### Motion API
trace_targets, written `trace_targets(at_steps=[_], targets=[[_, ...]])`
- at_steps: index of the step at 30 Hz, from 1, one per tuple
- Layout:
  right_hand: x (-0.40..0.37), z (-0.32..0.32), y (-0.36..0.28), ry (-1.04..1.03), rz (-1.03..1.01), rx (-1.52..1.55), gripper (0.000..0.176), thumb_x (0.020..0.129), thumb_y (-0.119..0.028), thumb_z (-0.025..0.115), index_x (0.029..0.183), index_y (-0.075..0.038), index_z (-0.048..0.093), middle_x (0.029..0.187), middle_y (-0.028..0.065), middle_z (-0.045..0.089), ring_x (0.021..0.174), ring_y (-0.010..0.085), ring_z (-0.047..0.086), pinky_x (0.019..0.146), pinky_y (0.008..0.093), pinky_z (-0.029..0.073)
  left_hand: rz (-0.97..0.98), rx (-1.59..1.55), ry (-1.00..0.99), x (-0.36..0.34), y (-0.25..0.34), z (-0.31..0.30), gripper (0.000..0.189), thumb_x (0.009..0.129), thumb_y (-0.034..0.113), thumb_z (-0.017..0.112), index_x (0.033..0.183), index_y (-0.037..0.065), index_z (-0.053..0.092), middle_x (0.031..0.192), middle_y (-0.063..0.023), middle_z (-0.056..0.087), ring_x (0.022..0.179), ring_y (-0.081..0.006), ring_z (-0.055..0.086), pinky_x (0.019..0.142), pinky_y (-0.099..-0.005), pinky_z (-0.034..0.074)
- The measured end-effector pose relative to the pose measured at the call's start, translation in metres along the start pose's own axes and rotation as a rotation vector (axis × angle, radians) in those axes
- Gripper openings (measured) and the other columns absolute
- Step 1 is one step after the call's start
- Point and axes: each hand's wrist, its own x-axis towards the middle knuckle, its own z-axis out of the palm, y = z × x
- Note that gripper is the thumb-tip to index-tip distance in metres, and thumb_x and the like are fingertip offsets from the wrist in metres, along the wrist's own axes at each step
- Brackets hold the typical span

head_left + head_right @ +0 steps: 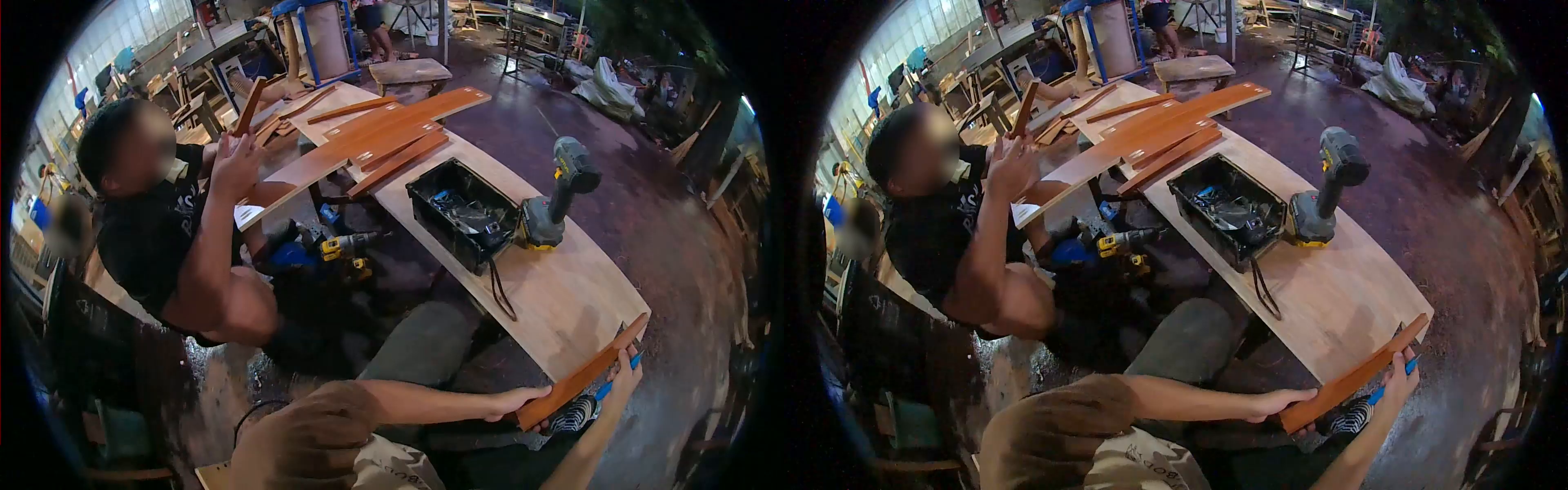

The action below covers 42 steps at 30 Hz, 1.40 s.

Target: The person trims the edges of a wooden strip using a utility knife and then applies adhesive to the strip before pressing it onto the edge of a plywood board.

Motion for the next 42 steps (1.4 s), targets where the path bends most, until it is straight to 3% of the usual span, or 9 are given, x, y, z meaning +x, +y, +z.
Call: trace_targets(at_steps=[10, 13, 16, 23, 26, 28, 32, 34, 42], targets=[[-0.018, 0.012, -0.021, -0.111, -0.057, -0.128, 0.036, 0.093, -0.015, 0.066, 0.126, -0.002, 0.062, 0.081, -0.0033, 0.06, 0.049, 0.0015, 0.036, 0.042, 0.021, 0.026, 0.037, -0.008, 0.048, 0.005, -0.006, -0.002, 0.061, 0.099, 0.062, 0.036, 0.108, 0.007, 0.058, 0.082, -0.0063, 0.063, 0.068, -0.0173, 0.062, 0.064, -0.0325, 0.052], [0.019, -0.01, 0.024, -0.174, -0.068, -0.117, 0.04, 0.092, -0.012, 0.066, 0.129, -0.001, 0.06, 0.092, -0.0021, 0.062, 0.053, 0.0013, 0.038, 0.045, 0.0213, 0.027, 0.008, -0.069, 0.057, 0.001, -0.002, 0.0, 0.058, 0.099, 0.059, 0.037, 0.106, 0.006, 0.059, 0.08, -0.0078, 0.064, 0.068, -0.0186, 0.063, 0.063, -0.0341, 0.052], [-0.016, 0.008, -0.021, -0.2, -0.009, -0.248, 0.038, 0.092, -0.012, 0.066, 0.127, 0.001, 0.06, 0.09, -0.0035, 0.061, 0.056, 0.0017, 0.039, 0.048, 0.0213, 0.028, 0.004, -0.098, 0.061, -0.003, -0.002, 0.003, 0.057, 0.098, 0.057, 0.037, 0.104, 0.005, 0.059, 0.079, -0.0091, 0.064, 0.066, -0.0198, 0.064, 0.063, -0.0356, 0.052], [-0.014, 0.007, -0.021, -0.274, 0.006, -0.315, 0.034, 0.093, -0.011, 0.064, 0.123, 0.004, 0.061, 0.088, -0.004, 0.059, 0.063, 0.0032, 0.041, 0.053, 0.0209, 0.031, -0.025, -0.164, 0.026, -0.007, 0.003, 0.005, 0.054, 0.098, 0.055, 0.04, 0.102, 0.004, 0.059, 0.081, -0.0093, 0.063, 0.066, -0.0203, 0.061, 0.065, -0.0336, 0.053], [-0.005, -0.002, -0.008, -0.275, 0.062, -0.323, 0.034, 0.093, -0.011, 0.063, 0.122, 0.005, 0.061, 0.091, -0.0027, 0.058, 0.069, 0.0053, 0.045, 0.059, 0.0203, 0.038, -0.03, -0.256, -0.01, -0.008, 0.003, 0.006, 0.053, 0.098, 0.053, 0.04, 0.104, 0.004, 0.059, 0.084, -0.0109, 0.065, 0.068, -0.0226, 0.064, 0.066, -0.0352, 0.053], [0.004, -0.008, 0.007, -0.353, -0.104, -0.399, 0.038, 0.093, -0.012, 0.063, 0.126, 0.008, 0.059, 0.103, 0.0052, 0.064, 0.088, 0.013, 0.058, 0.078, 0.0253, 0.047, -0.022, -0.246, -0.041, -0.009, 0.004, 0.007, 0.052, 0.099, 0.052, 0.039, 0.105, 0.004, 0.059, 0.086, -0.0119, 0.066, 0.07, -0.0237, 0.065, 0.067, -0.0362, 0.053], [0.006, -0.011, 0.007, -0.355, -0.233, -0.588, 0.043, 0.094, -0.012, 0.062, 0.13, 0.009, 0.056, 0.119, 0.0153, 0.066, 0.108, 0.0215, 0.061, 0.095, 0.0327, 0.046, -0.017, -0.299, -0.043, -0.009, 0.003, 0.01, 0.05, 0.098, 0.05, 0.039, 0.101, 0.004, 0.058, 0.084, -0.0159, 0.067, 0.07, -0.0277, 0.067, 0.068, -0.0383, 0.055], [0.005, -0.011, -0.002, -0.415, -0.191, -0.71, 0.045, 0.094, -0.012, 0.062, 0.133, 0.01, 0.053, 0.132, 0.0219, 0.06, 0.125, 0.0275, 0.055, 0.107, 0.0371, 0.039, -0.002, -0.297, -0.04, -0.014, 0.008, 0.017, 0.05, 0.098, 0.051, 0.04, 0.101, 0.004, 0.058, 0.083, -0.0157, 0.067, 0.07, -0.027, 0.067, 0.067, -0.038, 0.055], [0.004, -0.013, -0.002, -0.433, -0.245, -0.584, 0.043, 0.093, -0.013, 0.062, 0.13, 0.009, 0.055, 0.125, 0.019, 0.063, 0.114, 0.0264, 0.06, 0.1, 0.0358, 0.044, 0.064, -0.243, 0.006, 0.016, -0.013, 0.002, 0.051, 0.098, 0.055, 0.041, 0.105, 0.007, 0.057, 0.082, -0.0114, 0.066, 0.067, -0.0212, 0.065, 0.057, -0.0352, 0.052]])
